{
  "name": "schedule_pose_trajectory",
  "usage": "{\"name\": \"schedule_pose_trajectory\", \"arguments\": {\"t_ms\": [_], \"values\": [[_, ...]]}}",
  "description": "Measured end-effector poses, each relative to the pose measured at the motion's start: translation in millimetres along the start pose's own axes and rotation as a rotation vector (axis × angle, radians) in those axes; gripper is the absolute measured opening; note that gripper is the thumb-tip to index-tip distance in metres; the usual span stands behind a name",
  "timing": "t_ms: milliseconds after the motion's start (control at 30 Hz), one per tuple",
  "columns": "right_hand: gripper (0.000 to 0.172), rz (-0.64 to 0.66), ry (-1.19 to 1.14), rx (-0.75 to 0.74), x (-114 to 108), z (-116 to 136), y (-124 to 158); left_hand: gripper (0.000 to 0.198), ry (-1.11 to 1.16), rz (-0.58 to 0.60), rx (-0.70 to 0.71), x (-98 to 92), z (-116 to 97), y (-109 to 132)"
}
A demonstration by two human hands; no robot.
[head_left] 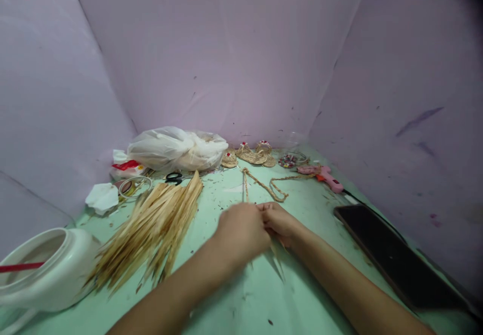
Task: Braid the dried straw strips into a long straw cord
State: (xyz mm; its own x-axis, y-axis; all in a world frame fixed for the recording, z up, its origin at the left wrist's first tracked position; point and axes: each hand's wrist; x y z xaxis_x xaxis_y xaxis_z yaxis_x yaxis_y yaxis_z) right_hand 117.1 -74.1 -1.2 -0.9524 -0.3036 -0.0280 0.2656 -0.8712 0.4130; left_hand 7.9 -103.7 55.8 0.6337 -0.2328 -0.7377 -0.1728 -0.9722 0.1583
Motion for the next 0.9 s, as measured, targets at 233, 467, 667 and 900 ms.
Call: {"name": "schedule_pose_trajectory", "arguments": {"t_ms": [233, 467, 667, 900], "values": [[0.014, 0.118, -0.018, -0.058, -5, -3, -2, 0.013, 0.683, 0.256, -0.311, -13.4, 31, -40], [0.012, 0.163, 0.137, -0.136, -11, -6, -8, 0.018, 0.809, 0.421, -0.369, 8.1, 39, -45], [0.017, -0.164, 0.844, -0.301, -8, -4, -2, 0.015, 0.267, 0.16, -0.211, 13.0, 35, -40], [0.024, -0.438, 1.396, -0.253, 11, 10, 25, 0.011, 0.021, -0.039, -0.031, 24.1, 45, -43]]}}
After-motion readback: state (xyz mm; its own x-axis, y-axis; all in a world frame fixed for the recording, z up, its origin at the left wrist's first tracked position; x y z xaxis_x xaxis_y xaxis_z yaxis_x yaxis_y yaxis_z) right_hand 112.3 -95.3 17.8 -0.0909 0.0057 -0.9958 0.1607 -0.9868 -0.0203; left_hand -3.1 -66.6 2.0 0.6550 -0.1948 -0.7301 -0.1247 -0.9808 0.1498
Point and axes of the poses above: each hand's wrist, its own y-axis away from the middle knuckle, its own x-axis out of the palm, z = x × y, and after that the axes turned 11 degrees about y, right-handed
